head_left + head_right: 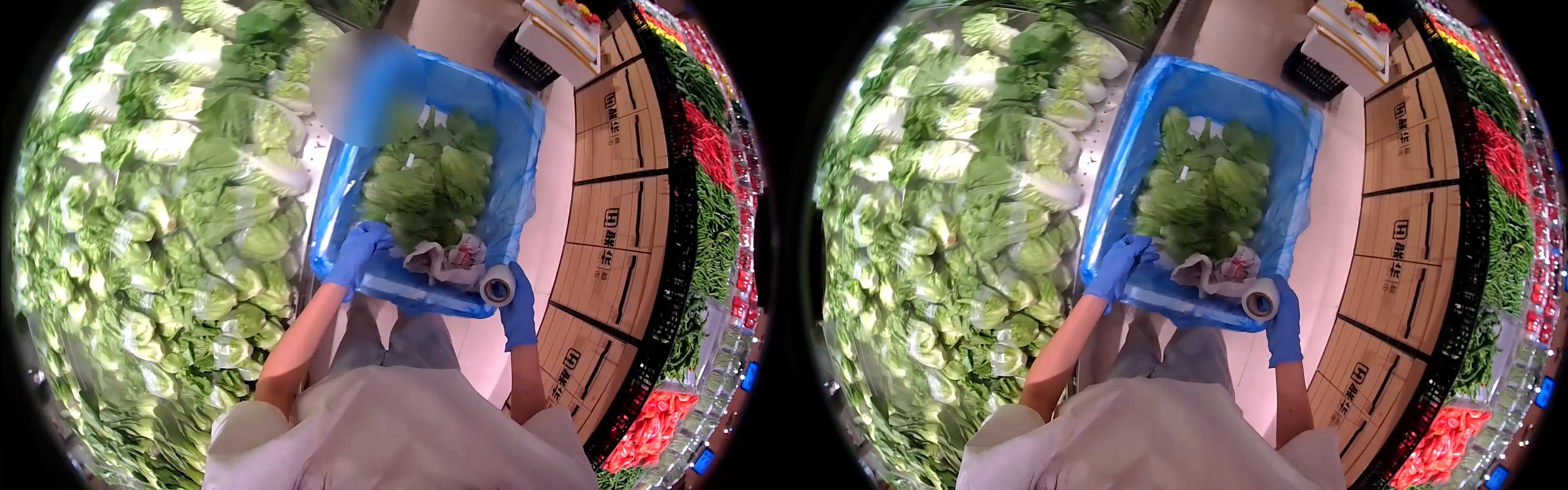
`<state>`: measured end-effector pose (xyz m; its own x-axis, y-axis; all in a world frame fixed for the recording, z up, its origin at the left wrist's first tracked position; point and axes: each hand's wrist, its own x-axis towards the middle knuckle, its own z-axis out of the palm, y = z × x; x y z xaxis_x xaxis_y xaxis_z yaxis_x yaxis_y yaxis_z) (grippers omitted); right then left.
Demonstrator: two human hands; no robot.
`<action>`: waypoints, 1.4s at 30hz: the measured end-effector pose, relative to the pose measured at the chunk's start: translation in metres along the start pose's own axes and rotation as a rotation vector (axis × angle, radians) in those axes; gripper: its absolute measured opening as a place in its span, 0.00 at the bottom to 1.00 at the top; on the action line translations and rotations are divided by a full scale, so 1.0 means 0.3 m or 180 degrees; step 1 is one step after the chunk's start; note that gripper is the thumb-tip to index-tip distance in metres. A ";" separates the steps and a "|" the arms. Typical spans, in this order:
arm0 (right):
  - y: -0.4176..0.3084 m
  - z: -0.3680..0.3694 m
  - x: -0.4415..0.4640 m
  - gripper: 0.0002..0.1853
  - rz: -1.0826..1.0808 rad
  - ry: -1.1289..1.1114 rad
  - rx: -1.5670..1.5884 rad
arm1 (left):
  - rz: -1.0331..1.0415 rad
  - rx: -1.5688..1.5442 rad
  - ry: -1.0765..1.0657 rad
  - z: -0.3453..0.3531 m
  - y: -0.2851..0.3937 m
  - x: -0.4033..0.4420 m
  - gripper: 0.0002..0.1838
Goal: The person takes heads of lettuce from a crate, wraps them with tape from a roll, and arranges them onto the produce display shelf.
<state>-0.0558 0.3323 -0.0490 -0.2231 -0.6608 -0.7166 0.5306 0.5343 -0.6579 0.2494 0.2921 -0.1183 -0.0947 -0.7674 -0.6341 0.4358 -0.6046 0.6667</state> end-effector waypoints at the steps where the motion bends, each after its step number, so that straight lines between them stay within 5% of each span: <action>1: -0.022 0.008 0.036 0.13 -0.0122 -0.0180 -0.0171 | 0.0033 0.0513 0.0199 0.005 -0.037 0.062 0.09; 4: -0.048 -0.041 0.176 0.13 -0.0336 -0.0167 -0.0278 | 0.0427 0.1066 0.0628 0.090 -0.088 0.238 0.09; 6: -0.060 -0.048 0.235 0.14 -0.2469 -0.0737 -0.3067 | 0.1626 0.2221 0.1074 0.221 -0.026 0.334 0.12; 7: -0.077 -0.025 0.241 0.15 -0.2852 -0.0616 -0.3420 | 0.1607 0.2397 0.1041 0.289 0.018 0.388 0.16; 8: -0.075 -0.025 0.257 0.14 -0.2530 -0.0634 -0.3117 | 0.1588 0.2567 0.1002 0.350 0.049 0.453 0.19; 10: -0.090 0.011 0.281 0.16 -0.0842 -0.0557 -0.1254 | 0.1645 0.2723 0.1188 0.438 0.061 0.617 0.22; 12: -0.104 0.031 0.276 0.17 -0.0738 -0.0485 -0.1214 | 0.1710 0.2865 0.1399 0.472 0.027 0.791 0.24; 15: -0.116 0.059 0.282 0.17 -0.0270 -0.0389 -0.0703 | 0.1137 0.4743 0.2083 0.500 -0.061 0.951 0.29; 16: -0.123 0.056 0.301 0.17 -0.0106 -0.0431 -0.0863 | 0.0763 0.4275 0.2021 0.525 -0.078 0.959 0.30; 18: -0.109 0.037 0.332 0.16 -0.0080 -0.0460 -0.0939 | 0.0351 0.3809 0.2005 0.548 -0.111 0.946 0.32; 21: -0.095 0.027 0.374 0.16 -0.0099 -0.0490 -0.0954 | 0.1150 0.3695 0.1579 0.545 -0.163 0.894 0.32; 23: -0.097 0.036 0.402 0.16 -0.0028 -0.0492 -0.0909 | 0.2243 0.3717 0.2189 0.546 -0.192 0.827 0.31; 26: -0.113 0.068 0.424 0.16 -0.0034 -0.0533 -0.0866 | 0.2331 0.2953 0.2705 0.489 -0.096 0.652 0.31; 28: -0.117 0.090 0.434 0.16 0.0057 -0.0348 -0.0621 | 0.1201 0.2214 0.3560 0.336 -0.081 0.616 0.33; 29: -0.126 0.111 0.426 0.17 -0.0043 -0.0409 -0.0670 | 0.1171 0.2220 0.3581 0.243 -0.104 0.630 0.33; 32: -0.094 0.120 0.442 0.17 -0.0389 -0.0607 -0.0986 | -0.0275 -0.0404 0.3124 0.094 -0.133 0.689 0.30; 36: -0.076 0.124 0.437 0.15 -0.0011 -0.0930 -0.1228 | -0.0317 -0.0273 0.2904 0.209 -0.167 0.713 0.41; 38: -0.055 0.132 0.422 0.14 -0.0890 -0.0783 -0.2156 | -0.0339 -0.0285 0.2874 0.285 -0.167 0.679 0.45; 40: -0.066 0.147 0.434 0.14 -0.0324 -0.0705 -0.1658 | 0.0941 0.0662 0.3155 0.356 -0.194 0.593 0.46; 42: -0.084 0.151 0.448 0.14 0.0247 -0.0592 -0.1170 | 0.1559 0.1318 0.2905 0.376 -0.200 0.483 0.46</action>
<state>-0.0620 0.2061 -0.1181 -0.0246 -0.6772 -0.7354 0.2053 0.7165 -0.6667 0.1085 0.1932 -0.2058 0.7731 -0.6008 -0.2036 -0.1022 -0.4347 0.8947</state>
